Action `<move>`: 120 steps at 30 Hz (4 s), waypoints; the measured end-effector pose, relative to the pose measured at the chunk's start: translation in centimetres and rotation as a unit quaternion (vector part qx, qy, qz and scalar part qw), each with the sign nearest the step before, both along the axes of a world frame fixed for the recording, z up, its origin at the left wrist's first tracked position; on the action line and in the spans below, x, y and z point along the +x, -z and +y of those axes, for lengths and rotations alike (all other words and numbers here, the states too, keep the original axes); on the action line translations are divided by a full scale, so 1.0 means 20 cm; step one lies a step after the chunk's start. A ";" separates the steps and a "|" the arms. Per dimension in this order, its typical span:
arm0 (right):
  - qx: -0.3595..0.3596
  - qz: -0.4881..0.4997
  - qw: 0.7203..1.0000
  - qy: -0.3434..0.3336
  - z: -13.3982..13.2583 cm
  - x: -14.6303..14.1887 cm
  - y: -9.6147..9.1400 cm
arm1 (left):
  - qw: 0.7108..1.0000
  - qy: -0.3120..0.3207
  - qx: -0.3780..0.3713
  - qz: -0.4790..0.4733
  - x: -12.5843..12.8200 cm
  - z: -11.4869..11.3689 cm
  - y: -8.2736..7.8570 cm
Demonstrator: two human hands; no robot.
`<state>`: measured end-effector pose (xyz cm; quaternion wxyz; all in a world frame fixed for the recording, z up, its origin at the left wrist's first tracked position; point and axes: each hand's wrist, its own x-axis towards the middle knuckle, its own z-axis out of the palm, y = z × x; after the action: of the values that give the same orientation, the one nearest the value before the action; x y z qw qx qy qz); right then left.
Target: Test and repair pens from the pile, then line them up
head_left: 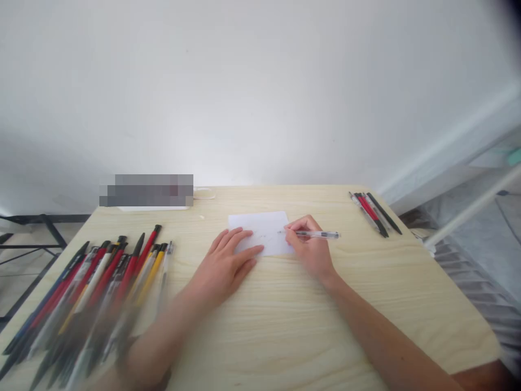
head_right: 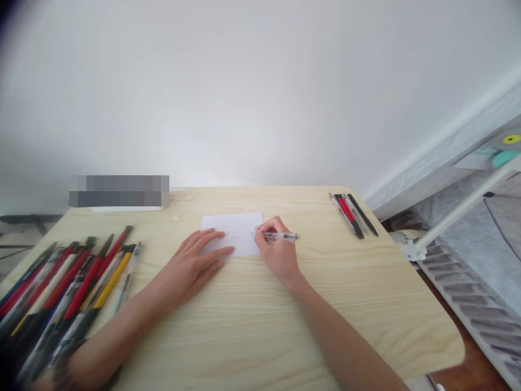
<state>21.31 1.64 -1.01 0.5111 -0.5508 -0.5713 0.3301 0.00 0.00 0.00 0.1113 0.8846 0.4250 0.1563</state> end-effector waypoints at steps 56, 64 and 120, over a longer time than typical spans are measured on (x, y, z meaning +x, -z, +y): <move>0.056 -0.065 0.981 -0.171 -0.02 0.03 -0.06 | 1.000 -0.006 -0.006 0.009 0.00 0.01 0.00; 0.105 -0.092 0.974 -0.178 -0.05 0.02 -0.05 | 1.000 -0.007 -0.009 0.015 0.01 0.01 -0.01; -0.119 -0.613 0.760 0.181 0.23 0.84 -0.13 | 0.999 -0.016 0.045 0.015 0.00 0.03 0.04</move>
<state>38.15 6.22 1.53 0.0328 -0.7851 -0.6084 -0.1115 0.01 0.67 -0.72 0.0622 0.8841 0.4331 0.1640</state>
